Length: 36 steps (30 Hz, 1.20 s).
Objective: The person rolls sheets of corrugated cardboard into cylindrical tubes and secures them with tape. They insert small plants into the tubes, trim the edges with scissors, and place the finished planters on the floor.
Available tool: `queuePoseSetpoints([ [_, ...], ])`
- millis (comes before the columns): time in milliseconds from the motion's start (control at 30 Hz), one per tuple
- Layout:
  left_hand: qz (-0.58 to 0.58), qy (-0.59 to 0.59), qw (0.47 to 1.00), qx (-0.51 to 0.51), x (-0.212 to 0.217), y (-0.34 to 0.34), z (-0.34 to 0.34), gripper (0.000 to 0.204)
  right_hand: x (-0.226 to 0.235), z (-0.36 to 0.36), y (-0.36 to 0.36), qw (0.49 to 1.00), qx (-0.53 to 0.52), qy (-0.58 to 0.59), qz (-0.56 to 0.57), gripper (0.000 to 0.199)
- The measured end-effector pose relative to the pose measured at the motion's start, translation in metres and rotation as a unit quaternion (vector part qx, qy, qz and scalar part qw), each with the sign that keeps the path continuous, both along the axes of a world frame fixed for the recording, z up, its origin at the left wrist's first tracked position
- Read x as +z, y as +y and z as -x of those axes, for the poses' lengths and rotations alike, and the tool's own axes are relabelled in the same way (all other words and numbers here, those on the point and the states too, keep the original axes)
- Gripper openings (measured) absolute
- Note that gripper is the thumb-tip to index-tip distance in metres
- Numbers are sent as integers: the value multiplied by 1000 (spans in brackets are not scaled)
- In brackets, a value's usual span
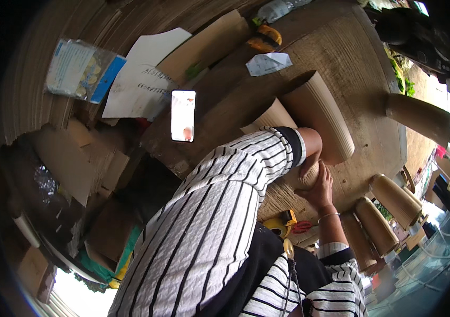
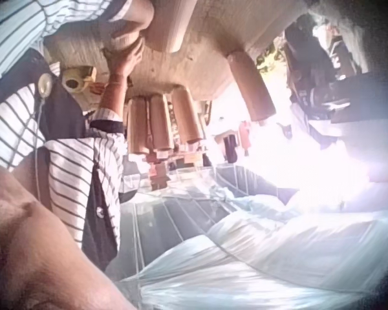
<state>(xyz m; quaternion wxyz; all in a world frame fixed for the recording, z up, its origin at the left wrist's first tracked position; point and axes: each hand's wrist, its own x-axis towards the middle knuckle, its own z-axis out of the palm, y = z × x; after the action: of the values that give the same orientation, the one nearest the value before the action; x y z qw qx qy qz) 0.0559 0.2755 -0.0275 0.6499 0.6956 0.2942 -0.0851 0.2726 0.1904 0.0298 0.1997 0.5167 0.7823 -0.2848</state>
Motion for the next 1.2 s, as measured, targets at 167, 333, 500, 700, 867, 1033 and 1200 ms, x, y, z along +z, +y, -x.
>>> queuePoseSetpoints([
  [167,36,45,996,-66,-41,21,-27,80,-6,-8,21,992,-90,16,86,118],
  [333,67,114,988,-83,-48,15,-32,88,-8,-8,34,998,5,29,52,114],
  [500,111,80,986,-97,-35,-38,-24,100,0,-3,-7,993,2,-21,114,113],
  [700,4,74,997,-12,-31,-36,19,108,-10,-7,6,991,18,-3,134,112],
  [867,-8,200,980,7,-7,-21,57,99,-30,-16,25,981,19,53,187,114],
  [1033,5,205,978,38,27,-36,65,85,-17,-10,32,971,22,69,228,113],
  [1200,20,142,988,60,-9,-36,51,88,-16,-13,31,963,-3,75,260,119],
])
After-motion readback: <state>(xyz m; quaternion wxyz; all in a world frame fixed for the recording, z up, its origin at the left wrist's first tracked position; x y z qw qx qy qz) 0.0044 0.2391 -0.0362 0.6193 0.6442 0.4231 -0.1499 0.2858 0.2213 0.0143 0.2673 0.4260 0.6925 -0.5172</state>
